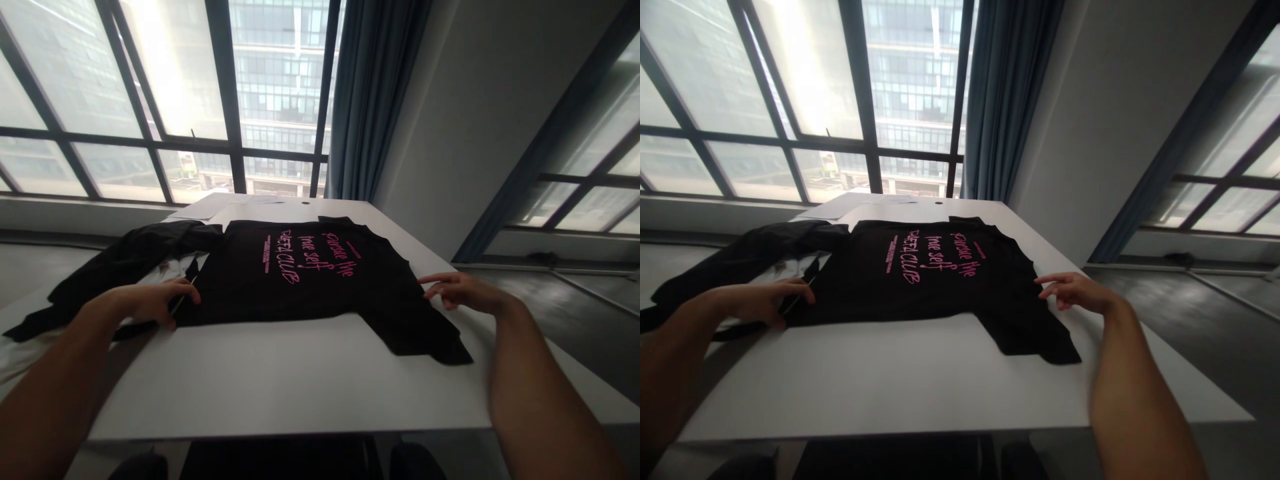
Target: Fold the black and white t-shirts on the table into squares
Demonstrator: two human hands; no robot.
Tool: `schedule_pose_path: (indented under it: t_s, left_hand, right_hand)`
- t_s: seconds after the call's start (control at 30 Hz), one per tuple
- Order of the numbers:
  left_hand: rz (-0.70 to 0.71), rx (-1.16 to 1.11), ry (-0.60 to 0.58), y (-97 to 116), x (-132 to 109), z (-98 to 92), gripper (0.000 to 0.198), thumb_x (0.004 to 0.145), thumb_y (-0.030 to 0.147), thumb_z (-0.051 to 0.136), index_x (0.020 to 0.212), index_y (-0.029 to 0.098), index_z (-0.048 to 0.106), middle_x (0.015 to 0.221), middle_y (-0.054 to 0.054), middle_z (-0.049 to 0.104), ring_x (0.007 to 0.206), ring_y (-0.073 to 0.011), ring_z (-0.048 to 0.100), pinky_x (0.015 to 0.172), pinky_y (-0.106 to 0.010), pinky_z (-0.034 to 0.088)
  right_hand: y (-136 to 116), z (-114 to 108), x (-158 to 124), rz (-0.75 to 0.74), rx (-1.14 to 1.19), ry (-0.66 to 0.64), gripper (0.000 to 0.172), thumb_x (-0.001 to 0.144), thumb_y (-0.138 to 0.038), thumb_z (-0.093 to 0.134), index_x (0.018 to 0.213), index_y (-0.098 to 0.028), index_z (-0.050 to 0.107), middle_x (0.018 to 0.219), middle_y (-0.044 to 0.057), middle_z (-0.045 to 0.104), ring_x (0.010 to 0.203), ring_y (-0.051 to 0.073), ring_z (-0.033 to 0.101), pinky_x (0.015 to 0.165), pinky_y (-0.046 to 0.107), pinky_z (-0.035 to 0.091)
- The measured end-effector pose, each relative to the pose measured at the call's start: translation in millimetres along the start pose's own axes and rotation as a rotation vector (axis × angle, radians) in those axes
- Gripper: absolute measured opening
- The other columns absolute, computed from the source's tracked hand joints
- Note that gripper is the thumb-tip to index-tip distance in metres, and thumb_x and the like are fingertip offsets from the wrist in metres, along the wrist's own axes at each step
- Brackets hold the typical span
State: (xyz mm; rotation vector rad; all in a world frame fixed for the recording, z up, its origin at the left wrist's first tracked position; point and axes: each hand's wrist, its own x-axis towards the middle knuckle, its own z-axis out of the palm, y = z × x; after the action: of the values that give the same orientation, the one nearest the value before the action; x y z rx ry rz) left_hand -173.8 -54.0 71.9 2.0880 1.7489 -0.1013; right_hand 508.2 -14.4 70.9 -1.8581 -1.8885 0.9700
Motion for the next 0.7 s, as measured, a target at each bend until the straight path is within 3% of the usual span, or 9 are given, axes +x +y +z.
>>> schedule_pose_path:
  t_s: [0.07,0.2,0.3,0.37,0.43,0.5,0.6,0.7]
  left_hand:
    - [0.008,-0.032,0.011,-4.1,0.2,0.5,0.061,0.045,0.015,0.063,0.104,0.028,0.071,0.119,0.000,0.059,0.105,-0.0253,0.055,0.091,-0.029,0.045]
    - [0.061,-0.047,0.050,-5.2,4.4,3.3,0.048,0.043,0.012,0.058,0.084,0.029,0.075,0.113,0.002,0.062,0.107,-0.0252,0.056,0.094,-0.030,0.045]
    - [0.103,-0.021,0.079,-1.3,7.5,3.6,0.035,0.047,0.016,0.058,0.075,0.028,0.075,0.116,0.000,0.063,0.110,-0.0258,0.057,0.098,-0.030,0.044]
    - [0.143,-0.037,0.085,0.4,8.4,1.4,0.027,0.052,0.021,0.060,0.074,0.027,0.075,0.121,-0.002,0.063,0.112,-0.0265,0.059,0.097,-0.030,0.046]
    - [0.201,-0.098,0.082,-0.5,7.9,-2.3,0.021,0.057,0.029,0.062,0.074,0.027,0.074,0.130,-0.003,0.061,0.114,-0.0274,0.058,0.094,-0.030,0.048]
    - [0.249,-0.196,0.081,-3.7,6.2,-6.4,0.021,0.062,0.035,0.061,0.077,0.026,0.073,0.135,-0.003,0.060,0.116,-0.0277,0.057,0.093,-0.031,0.049]
    - [0.225,-0.346,0.036,-8.9,2.3,-9.8,0.027,0.065,0.041,0.060,0.083,0.025,0.072,0.123,-0.005,0.068,0.105,-0.0274,0.062,0.085,-0.033,0.052]
    - [0.123,-0.409,-0.027,-10.0,-2.7,-9.0,0.034,0.061,0.044,0.062,0.085,0.023,0.070,0.101,-0.005,0.073,0.082,-0.0235,0.064,0.069,-0.031,0.052]
  right_hand:
    - [3.1,9.4,13.7,0.005,-0.032,-0.078,0.069,0.061,-0.027,0.064,0.130,-0.023,0.062,0.105,0.010,0.072,0.075,0.021,0.066,0.068,0.032,0.056]
    - [0.7,26.2,38.2,0.000,-0.295,0.022,0.089,0.054,-0.014,0.061,0.142,-0.023,0.051,0.096,0.005,0.069,0.084,0.022,0.065,0.077,0.031,0.054]
    - [-9.2,32.0,42.1,-0.057,-0.424,0.062,0.096,0.054,-0.015,0.065,0.147,-0.024,0.044,0.106,0.007,0.068,0.096,0.025,0.065,0.089,0.034,0.051]
    - [-20.7,34.1,38.7,-0.148,-0.452,0.057,0.083,0.056,-0.019,0.068,0.138,-0.027,0.057,0.123,0.008,0.064,0.112,0.029,0.060,0.101,0.038,0.046]
    - [-33.7,35.1,32.8,-0.240,-0.411,0.017,0.058,0.058,-0.024,0.069,0.116,-0.028,0.073,0.137,0.006,0.057,0.126,0.033,0.051,0.110,0.041,0.038]
    - [-44.6,34.6,26.1,-0.314,-0.301,-0.041,0.038,0.063,-0.031,0.069,0.098,-0.027,0.079,0.141,0.004,0.055,0.133,0.033,0.046,0.114,0.042,0.034]
    - [-51.8,31.3,15.7,-0.325,-0.123,-0.128,0.038,0.070,-0.046,0.066,0.096,-0.023,0.080,0.126,0.006,0.067,0.129,0.034,0.051,0.111,0.043,0.038]
    - [-48.5,25.5,4.9,-0.199,-0.055,-0.230,0.040,0.070,-0.053,0.067,0.091,-0.021,0.080,0.098,0.006,0.076,0.105,0.033,0.066,0.097,0.042,0.049]
